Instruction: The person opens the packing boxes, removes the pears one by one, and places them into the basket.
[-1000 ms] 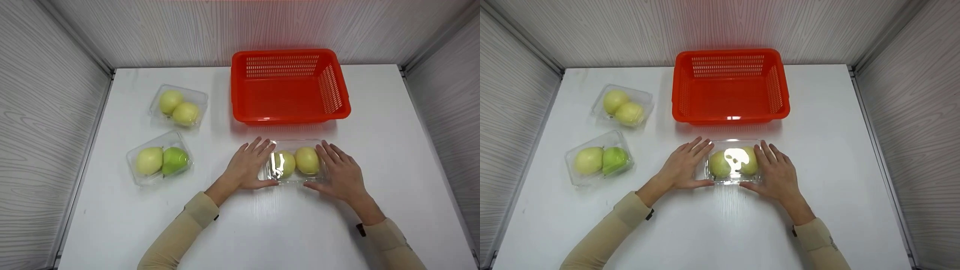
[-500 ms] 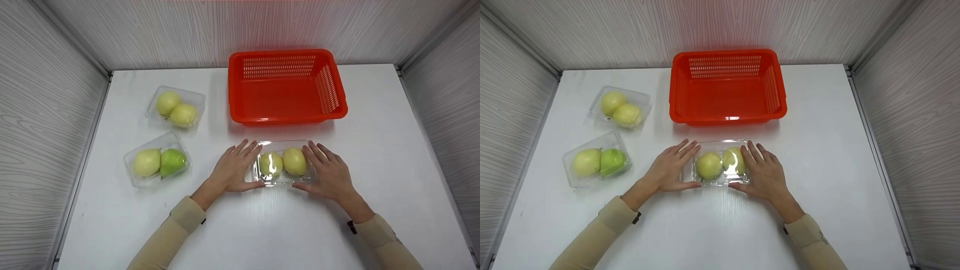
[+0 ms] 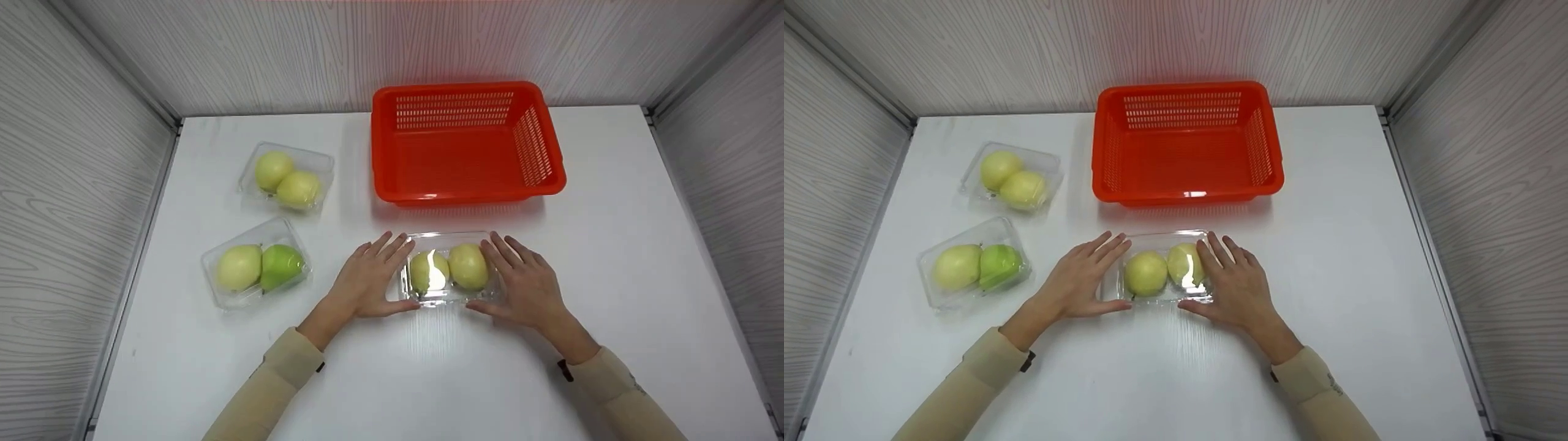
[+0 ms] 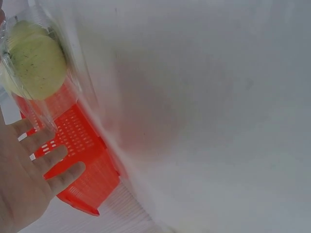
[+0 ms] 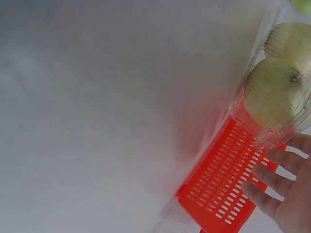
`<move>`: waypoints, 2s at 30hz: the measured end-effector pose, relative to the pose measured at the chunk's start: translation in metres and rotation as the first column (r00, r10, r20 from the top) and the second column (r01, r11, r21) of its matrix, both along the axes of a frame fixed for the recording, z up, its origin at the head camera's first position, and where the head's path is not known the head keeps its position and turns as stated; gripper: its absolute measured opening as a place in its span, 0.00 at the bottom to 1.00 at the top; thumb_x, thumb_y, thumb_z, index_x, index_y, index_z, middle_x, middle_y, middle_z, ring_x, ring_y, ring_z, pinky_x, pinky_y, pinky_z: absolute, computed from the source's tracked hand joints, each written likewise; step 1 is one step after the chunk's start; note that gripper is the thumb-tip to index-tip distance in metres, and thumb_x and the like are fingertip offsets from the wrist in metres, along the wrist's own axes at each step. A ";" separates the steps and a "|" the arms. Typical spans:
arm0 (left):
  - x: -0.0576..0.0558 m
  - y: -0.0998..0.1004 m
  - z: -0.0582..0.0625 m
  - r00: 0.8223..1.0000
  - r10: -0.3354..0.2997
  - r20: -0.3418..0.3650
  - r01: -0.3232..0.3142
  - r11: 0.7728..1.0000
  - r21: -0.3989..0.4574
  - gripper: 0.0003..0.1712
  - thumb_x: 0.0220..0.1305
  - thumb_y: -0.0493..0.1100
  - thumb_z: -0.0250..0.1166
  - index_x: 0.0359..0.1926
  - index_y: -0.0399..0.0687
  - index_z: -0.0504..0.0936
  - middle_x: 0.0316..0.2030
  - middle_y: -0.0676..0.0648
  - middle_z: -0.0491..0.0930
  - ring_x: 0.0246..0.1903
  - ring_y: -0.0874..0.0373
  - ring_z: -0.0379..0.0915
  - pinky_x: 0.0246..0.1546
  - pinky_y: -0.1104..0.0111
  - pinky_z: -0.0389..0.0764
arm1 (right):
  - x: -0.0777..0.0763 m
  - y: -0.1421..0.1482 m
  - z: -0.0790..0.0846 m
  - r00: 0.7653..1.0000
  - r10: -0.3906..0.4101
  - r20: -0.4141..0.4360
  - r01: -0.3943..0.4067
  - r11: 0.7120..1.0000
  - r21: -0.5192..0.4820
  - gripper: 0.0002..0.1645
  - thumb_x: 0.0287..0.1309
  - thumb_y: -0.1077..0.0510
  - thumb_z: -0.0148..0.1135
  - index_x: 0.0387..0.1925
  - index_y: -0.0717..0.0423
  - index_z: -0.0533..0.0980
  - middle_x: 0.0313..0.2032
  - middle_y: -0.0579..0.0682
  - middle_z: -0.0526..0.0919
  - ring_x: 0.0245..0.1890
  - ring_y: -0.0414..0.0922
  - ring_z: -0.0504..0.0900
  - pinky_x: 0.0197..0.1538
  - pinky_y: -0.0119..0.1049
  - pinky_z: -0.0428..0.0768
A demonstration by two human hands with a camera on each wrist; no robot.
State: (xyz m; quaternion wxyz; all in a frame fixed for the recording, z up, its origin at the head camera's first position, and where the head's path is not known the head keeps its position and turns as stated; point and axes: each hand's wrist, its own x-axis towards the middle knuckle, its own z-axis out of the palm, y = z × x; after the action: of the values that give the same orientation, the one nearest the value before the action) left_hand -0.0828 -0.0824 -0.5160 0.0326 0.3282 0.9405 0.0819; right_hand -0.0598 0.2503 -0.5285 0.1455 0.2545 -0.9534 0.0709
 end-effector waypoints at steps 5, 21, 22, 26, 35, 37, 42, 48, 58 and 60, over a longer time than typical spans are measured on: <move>0.001 -0.005 0.001 1.000 0.005 0.000 -0.005 1.000 -0.012 0.63 0.60 0.84 0.54 0.84 0.54 0.53 0.83 0.47 0.58 0.82 0.45 0.55 0.75 0.46 0.74 | 0.001 -0.005 0.000 1.000 0.009 -0.013 -0.009 1.000 -0.004 0.65 0.47 0.13 0.61 0.76 0.50 0.70 0.72 0.56 0.77 0.69 0.60 0.80 0.60 0.60 0.87; 0.008 -0.013 -0.003 0.996 0.066 0.054 -0.077 0.965 0.250 0.62 0.62 0.76 0.63 0.83 0.44 0.54 0.81 0.41 0.61 0.80 0.42 0.59 0.79 0.48 0.71 | 0.005 -0.012 0.004 1.000 0.007 -0.013 -0.007 1.000 0.021 0.67 0.49 0.12 0.56 0.77 0.53 0.67 0.75 0.57 0.74 0.71 0.59 0.77 0.63 0.58 0.86; 0.009 -0.014 -0.002 0.995 0.075 0.067 -0.091 0.958 0.272 0.61 0.62 0.75 0.64 0.83 0.44 0.55 0.81 0.41 0.61 0.80 0.43 0.59 0.79 0.48 0.70 | 0.005 -0.013 0.005 1.000 0.007 -0.016 -0.007 1.000 0.023 0.67 0.50 0.11 0.56 0.77 0.53 0.67 0.75 0.57 0.73 0.71 0.59 0.77 0.64 0.58 0.86; 0.014 -0.017 0.002 0.982 0.119 0.144 -0.162 0.924 0.346 0.59 0.63 0.71 0.66 0.83 0.45 0.56 0.82 0.45 0.61 0.81 0.46 0.59 0.80 0.50 0.70 | 0.008 -0.016 0.010 0.999 0.018 -0.048 -0.017 1.000 0.021 0.66 0.53 0.10 0.49 0.77 0.53 0.67 0.75 0.57 0.73 0.71 0.59 0.77 0.62 0.57 0.87; 0.023 -0.023 0.007 0.891 0.173 0.420 -0.410 0.704 0.580 0.51 0.66 0.56 0.73 0.81 0.45 0.59 0.79 0.42 0.66 0.75 0.42 0.68 0.72 0.46 0.78 | 0.014 -0.029 0.018 0.982 0.057 -0.179 -0.063 0.997 -0.032 0.60 0.59 0.14 0.49 0.72 0.54 0.72 0.70 0.58 0.79 0.63 0.58 0.83 0.53 0.55 0.91; 0.024 -0.024 0.007 0.863 0.159 0.479 -0.462 0.629 0.625 0.49 0.67 0.51 0.73 0.80 0.42 0.60 0.78 0.38 0.67 0.74 0.39 0.70 0.69 0.47 0.81 | 0.015 -0.033 0.020 0.979 0.064 -0.195 -0.073 0.997 -0.036 0.58 0.59 0.15 0.52 0.71 0.54 0.73 0.68 0.58 0.80 0.61 0.58 0.84 0.52 0.54 0.91; 0.024 -0.024 0.010 0.766 0.113 0.633 -0.608 0.446 0.656 0.44 0.69 0.43 0.71 0.79 0.39 0.61 0.74 0.33 0.70 0.71 0.35 0.73 0.68 0.46 0.82 | 0.019 -0.043 0.022 0.969 0.089 -0.230 -0.103 0.993 -0.050 0.56 0.51 0.20 0.66 0.68 0.55 0.75 0.63 0.58 0.82 0.55 0.57 0.85 0.48 0.52 0.92; 0.027 -0.026 0.012 0.651 0.010 0.759 -0.731 0.277 0.624 0.41 0.71 0.36 0.67 0.79 0.36 0.60 0.70 0.30 0.73 0.67 0.37 0.77 0.61 0.60 0.88 | 0.022 -0.054 0.021 0.958 0.130 -0.254 -0.158 0.983 -0.096 0.52 0.55 0.23 0.67 0.65 0.57 0.78 0.58 0.58 0.84 0.51 0.56 0.85 0.46 0.47 0.92; 0.035 -0.027 -0.001 0.509 -0.151 0.847 -0.827 0.187 0.530 0.40 0.70 0.33 0.65 0.78 0.34 0.59 0.67 0.27 0.73 0.57 0.48 0.84 0.53 0.65 0.91 | 0.028 -0.073 0.018 0.925 0.195 -0.326 -0.254 0.956 -0.147 0.48 0.56 0.28 0.71 0.63 0.60 0.79 0.46 0.55 0.86 0.42 0.51 0.85 0.39 0.39 0.89; 0.037 -0.025 -0.005 0.490 -0.162 0.856 -0.837 0.187 0.515 0.40 0.70 0.33 0.65 0.78 0.34 0.59 0.65 0.28 0.74 0.54 0.51 0.84 0.53 0.64 0.91 | 0.028 -0.076 0.017 0.915 0.210 -0.345 -0.272 0.952 -0.143 0.46 0.60 0.28 0.68 0.63 0.60 0.80 0.45 0.54 0.86 0.40 0.51 0.85 0.38 0.38 0.89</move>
State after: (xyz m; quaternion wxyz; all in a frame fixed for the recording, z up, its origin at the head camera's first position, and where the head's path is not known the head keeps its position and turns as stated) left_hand -0.0461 -0.1078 -0.5207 0.2135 -0.0548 0.6259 0.7481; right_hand -0.0314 0.1743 -0.5117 0.3143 0.3639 -0.8664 0.1349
